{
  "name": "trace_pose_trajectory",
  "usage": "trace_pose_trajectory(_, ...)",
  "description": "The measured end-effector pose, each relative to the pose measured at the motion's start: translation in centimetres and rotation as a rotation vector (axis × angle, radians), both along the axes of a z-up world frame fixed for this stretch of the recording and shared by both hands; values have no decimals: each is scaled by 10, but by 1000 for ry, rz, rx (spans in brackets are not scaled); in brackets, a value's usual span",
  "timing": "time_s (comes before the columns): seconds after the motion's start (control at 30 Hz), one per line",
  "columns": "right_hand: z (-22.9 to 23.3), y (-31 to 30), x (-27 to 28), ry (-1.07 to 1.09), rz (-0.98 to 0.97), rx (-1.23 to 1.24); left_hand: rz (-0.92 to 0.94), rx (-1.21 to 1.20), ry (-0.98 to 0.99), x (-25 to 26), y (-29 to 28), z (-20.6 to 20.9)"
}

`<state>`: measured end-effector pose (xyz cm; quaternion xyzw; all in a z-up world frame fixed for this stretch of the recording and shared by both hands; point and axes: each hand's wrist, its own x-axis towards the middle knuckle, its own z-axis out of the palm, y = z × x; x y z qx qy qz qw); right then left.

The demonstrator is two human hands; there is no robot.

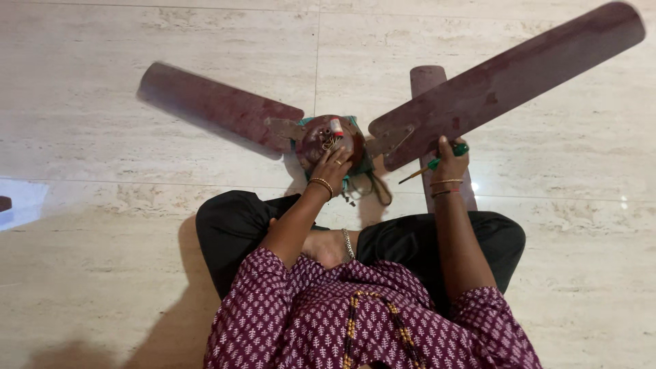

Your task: The person sits on the floor and uses a screwdriver to attach fan blades to the motor housing. They align each blade and tighten the screws to secure them in place.

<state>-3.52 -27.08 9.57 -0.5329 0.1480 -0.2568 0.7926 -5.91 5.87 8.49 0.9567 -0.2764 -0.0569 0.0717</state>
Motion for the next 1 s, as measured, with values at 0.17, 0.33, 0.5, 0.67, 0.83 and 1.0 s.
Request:
trace_pose_trajectory(0.17, -11, 22, -6, -8, 62, 74, 60, 25, 103, -10, 8, 14)
trace_pose_trajectory(0.33, -31, 27, -4, 36, 17, 91, 170, -8, 186, -20, 7, 23)
trace_pose_trajectory(0.5, -53, 29, 5, 128, -63, 203, 262, -24, 202, -28, 13, 23)
trace_pose_trajectory(0.67, -63, 28, 0, 217, -28, 239, 287, -107, 76, -31, 19, 17)
trace_pose_trajectory(0.83, -64, 25, -4, 248, 12, 283, 401, -298, 25, -30, 30, 18)
trace_pose_trajectory(1.0, -66, 22, -4, 224, 94, 300, 192, -211, 385, -58, 8, 9)
